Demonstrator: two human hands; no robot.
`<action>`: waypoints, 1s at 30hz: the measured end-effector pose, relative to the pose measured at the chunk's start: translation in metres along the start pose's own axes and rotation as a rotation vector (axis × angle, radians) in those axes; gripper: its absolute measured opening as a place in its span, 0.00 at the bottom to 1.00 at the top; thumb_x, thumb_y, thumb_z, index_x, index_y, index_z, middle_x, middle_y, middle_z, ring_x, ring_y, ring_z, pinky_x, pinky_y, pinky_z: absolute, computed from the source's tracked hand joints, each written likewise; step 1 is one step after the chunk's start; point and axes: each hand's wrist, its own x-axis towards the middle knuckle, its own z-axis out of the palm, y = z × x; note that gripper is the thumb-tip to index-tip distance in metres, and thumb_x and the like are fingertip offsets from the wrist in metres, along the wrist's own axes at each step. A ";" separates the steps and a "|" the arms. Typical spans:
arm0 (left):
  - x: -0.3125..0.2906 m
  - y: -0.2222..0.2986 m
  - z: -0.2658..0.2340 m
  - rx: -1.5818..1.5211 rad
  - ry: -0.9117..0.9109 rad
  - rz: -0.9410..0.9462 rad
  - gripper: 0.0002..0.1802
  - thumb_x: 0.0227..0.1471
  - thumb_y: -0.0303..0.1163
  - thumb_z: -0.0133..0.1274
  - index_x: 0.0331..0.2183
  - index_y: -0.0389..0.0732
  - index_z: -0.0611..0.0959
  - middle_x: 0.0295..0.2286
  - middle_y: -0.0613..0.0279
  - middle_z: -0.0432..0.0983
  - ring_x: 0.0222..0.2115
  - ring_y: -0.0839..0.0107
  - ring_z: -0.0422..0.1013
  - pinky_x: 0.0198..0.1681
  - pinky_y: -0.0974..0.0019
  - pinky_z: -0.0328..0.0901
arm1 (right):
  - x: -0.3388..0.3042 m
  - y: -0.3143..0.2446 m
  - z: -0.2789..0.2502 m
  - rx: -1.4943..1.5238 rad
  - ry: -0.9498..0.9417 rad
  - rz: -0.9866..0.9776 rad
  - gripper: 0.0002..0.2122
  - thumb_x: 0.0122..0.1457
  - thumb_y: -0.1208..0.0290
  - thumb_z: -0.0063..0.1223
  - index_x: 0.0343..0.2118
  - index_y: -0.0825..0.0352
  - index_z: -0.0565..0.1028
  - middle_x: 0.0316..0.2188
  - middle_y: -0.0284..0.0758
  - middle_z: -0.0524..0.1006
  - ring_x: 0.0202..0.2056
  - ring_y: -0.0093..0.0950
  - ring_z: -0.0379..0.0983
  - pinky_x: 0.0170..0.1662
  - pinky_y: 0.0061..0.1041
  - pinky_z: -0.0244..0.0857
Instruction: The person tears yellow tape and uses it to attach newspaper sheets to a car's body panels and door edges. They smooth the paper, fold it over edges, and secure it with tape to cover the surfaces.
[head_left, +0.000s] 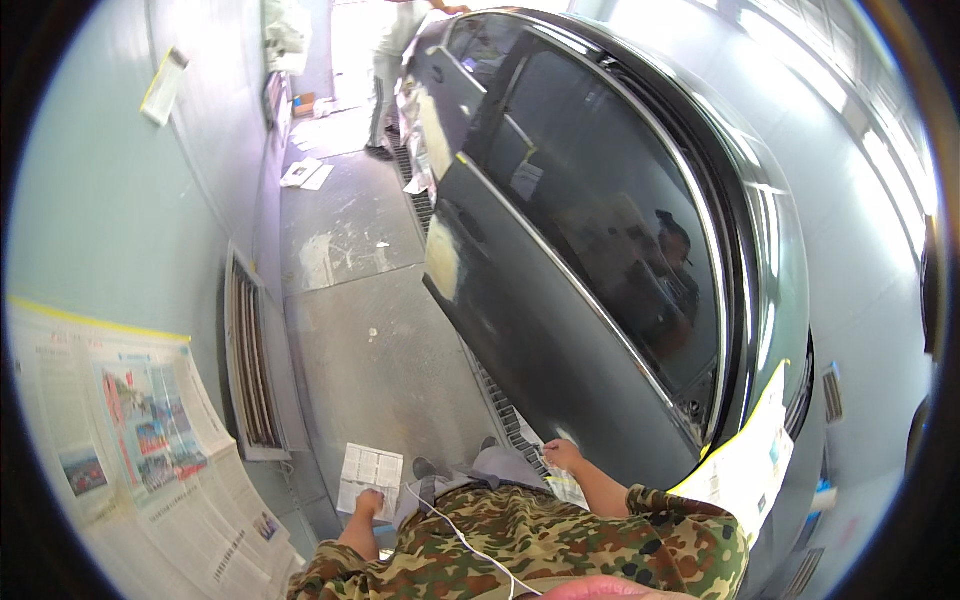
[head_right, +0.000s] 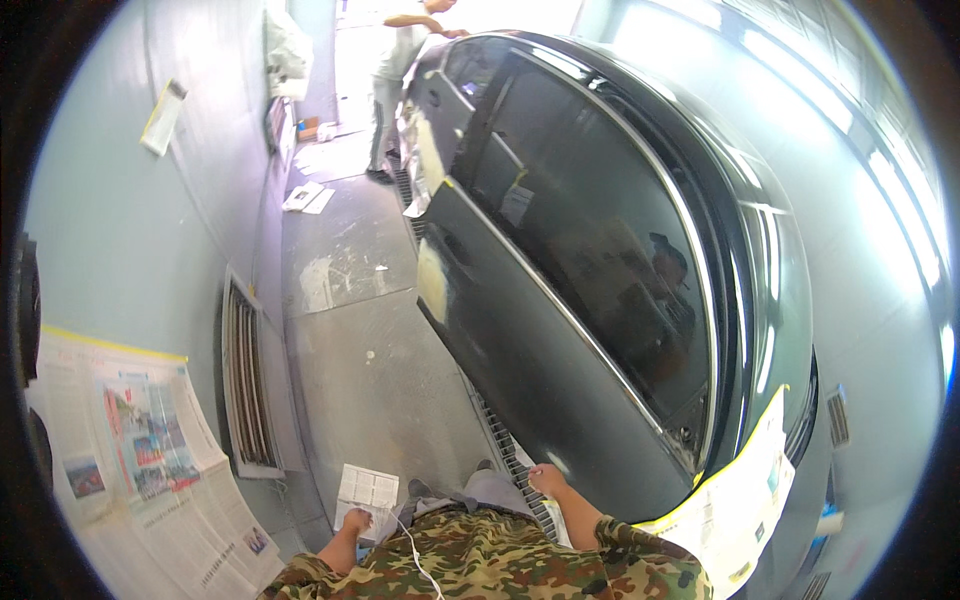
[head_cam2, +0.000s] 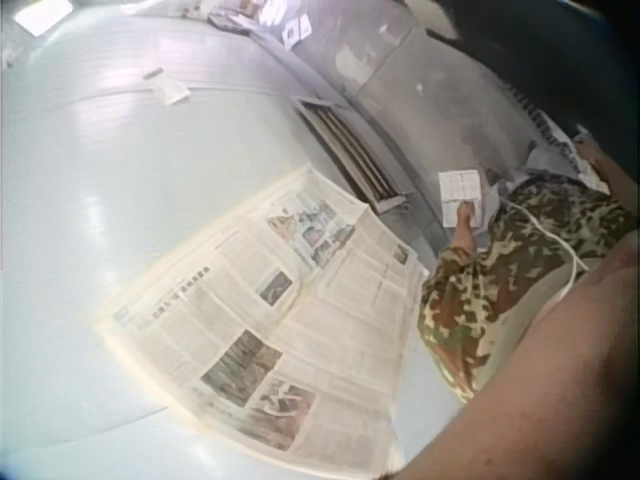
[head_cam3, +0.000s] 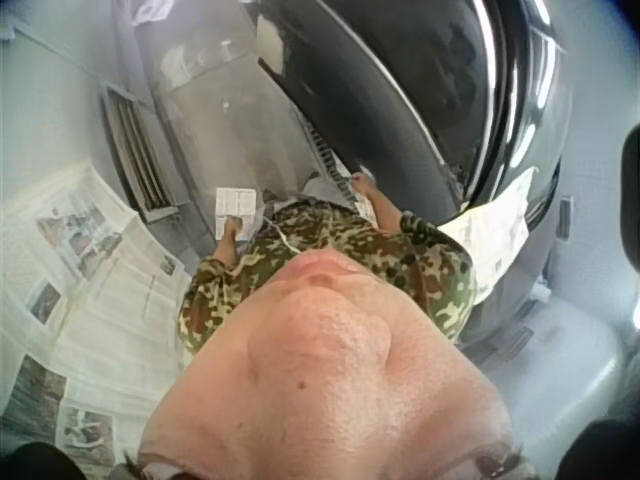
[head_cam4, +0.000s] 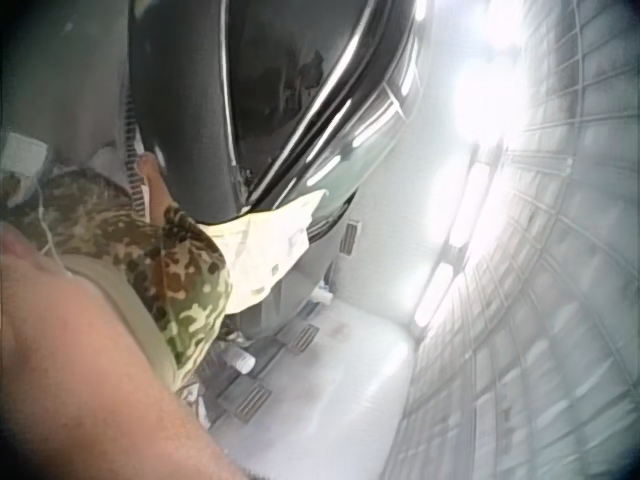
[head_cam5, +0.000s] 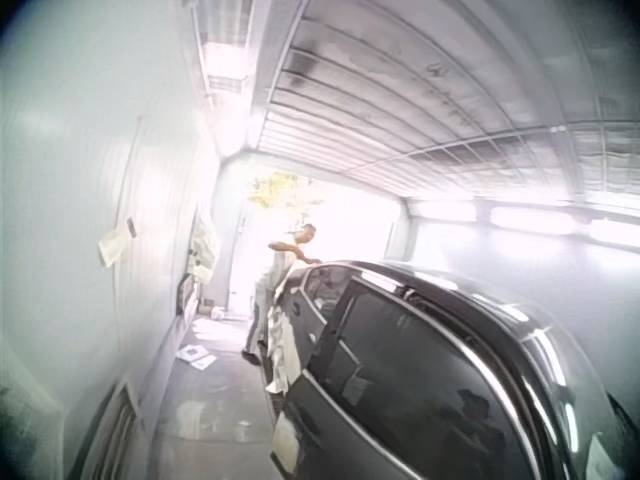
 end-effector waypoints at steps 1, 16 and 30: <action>0.001 -0.003 0.001 -0.303 0.111 -0.039 0.13 0.53 0.35 0.53 0.33 0.34 0.83 0.30 0.48 0.81 0.30 0.59 0.79 0.34 0.56 0.74 | 0.004 0.001 0.002 -0.039 -0.010 0.019 0.13 0.59 0.73 0.56 0.44 0.73 0.78 0.26 0.36 0.79 0.24 0.24 0.74 0.27 0.26 0.70; 0.048 -0.012 -0.100 -1.193 -0.063 -0.473 0.12 0.61 0.30 0.49 0.37 0.29 0.79 0.28 0.52 0.80 0.23 0.66 0.75 0.24 0.65 0.71 | -0.206 0.111 0.145 0.693 -0.150 0.972 0.23 0.68 0.62 0.46 0.63 0.67 0.66 0.65 0.41 0.64 0.62 0.40 0.61 0.59 0.44 0.63; 0.074 0.033 -0.204 -0.884 -0.159 -0.227 0.11 0.61 0.33 0.50 0.36 0.34 0.79 0.27 0.61 0.80 0.23 0.75 0.73 0.21 0.70 0.63 | -0.229 0.123 0.215 1.000 -0.297 0.926 0.25 0.66 0.58 0.47 0.62 0.67 0.67 0.62 0.43 0.67 0.60 0.40 0.63 0.58 0.44 0.65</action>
